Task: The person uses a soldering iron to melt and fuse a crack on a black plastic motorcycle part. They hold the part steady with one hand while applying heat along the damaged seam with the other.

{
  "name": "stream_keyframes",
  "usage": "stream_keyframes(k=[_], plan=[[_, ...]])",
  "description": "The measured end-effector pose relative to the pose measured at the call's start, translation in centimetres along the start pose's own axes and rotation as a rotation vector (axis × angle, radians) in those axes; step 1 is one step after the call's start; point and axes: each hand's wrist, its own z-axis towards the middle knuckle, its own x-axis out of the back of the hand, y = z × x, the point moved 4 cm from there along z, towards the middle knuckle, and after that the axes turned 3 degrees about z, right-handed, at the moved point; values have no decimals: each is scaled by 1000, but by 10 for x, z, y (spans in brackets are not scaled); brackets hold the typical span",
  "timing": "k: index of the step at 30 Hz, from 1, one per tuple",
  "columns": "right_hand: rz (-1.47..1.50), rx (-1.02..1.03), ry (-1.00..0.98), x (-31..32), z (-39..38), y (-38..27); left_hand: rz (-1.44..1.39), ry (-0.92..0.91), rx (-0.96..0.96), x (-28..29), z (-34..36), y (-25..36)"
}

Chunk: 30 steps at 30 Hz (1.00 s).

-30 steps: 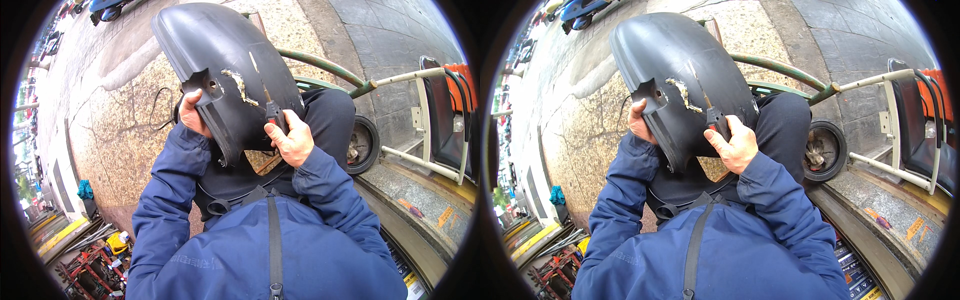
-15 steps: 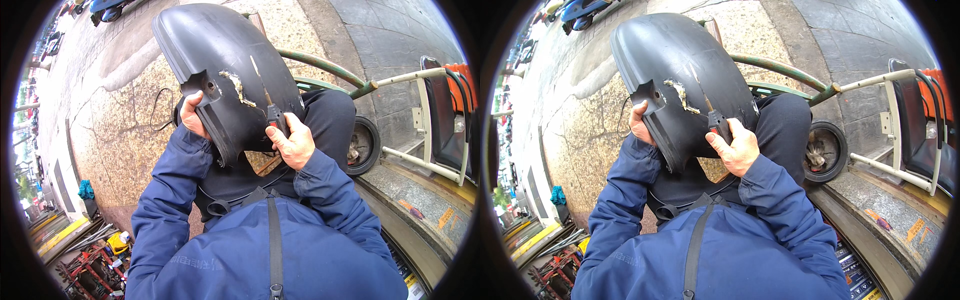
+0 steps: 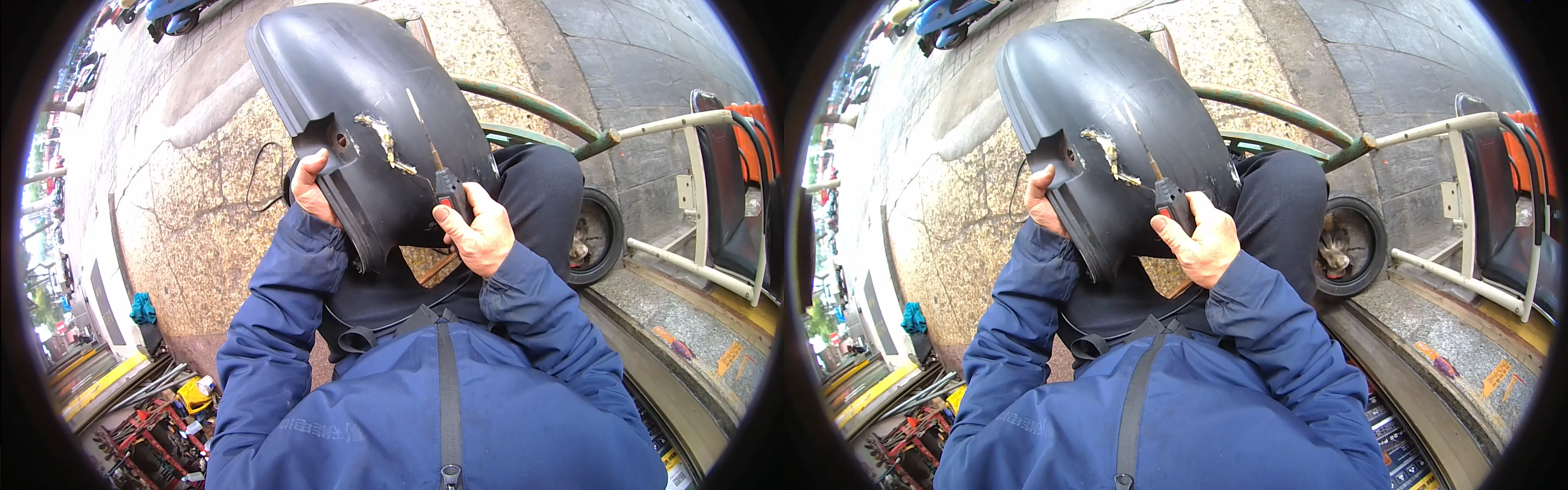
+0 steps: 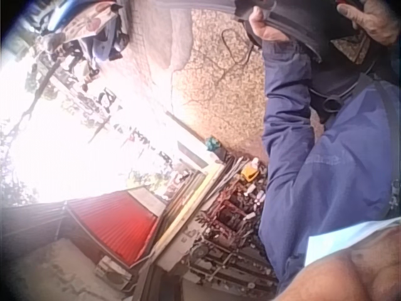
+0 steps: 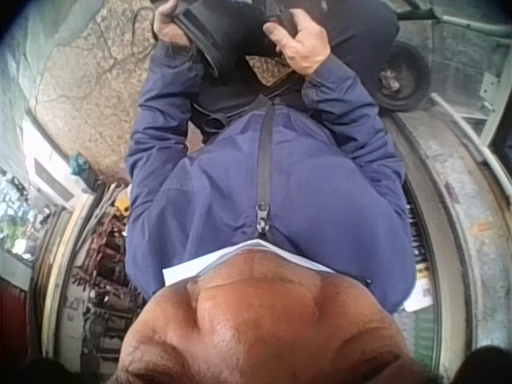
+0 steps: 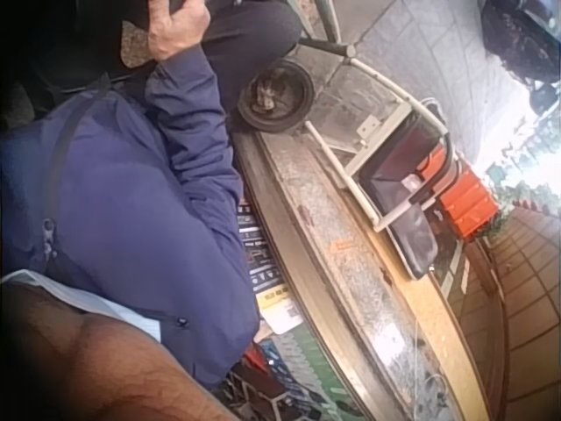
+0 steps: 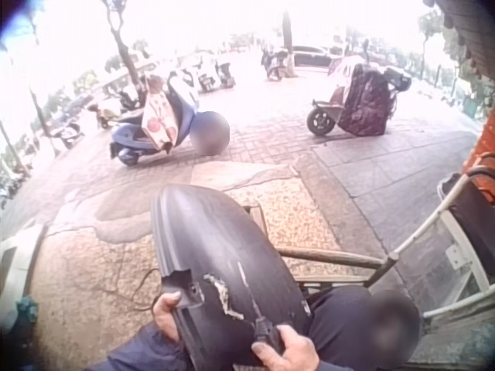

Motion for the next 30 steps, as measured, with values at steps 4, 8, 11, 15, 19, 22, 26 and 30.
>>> stream_keyframes(k=[4,8,11,15,19,22,26,30], plan=[[0,0,-4,0,0,0,-24,-69,25,-3,0,1],[-9,4,-2,-1,0,1,-21,-84,32,-1,0,2],[-9,8,0,-1,0,2,-26,-109,32,1,1,2],[-13,22,2,-1,0,2,-29,-160,46,1,2,2],[-6,9,5,-1,0,2,-21,-108,37,0,1,2],[-14,3,4,-1,0,2,-17,-62,30,-2,0,2],[-12,10,6,-1,0,1,-22,-70,9,-3,1,3],[-16,14,5,-1,0,1,-17,-64,10,-2,2,3]])
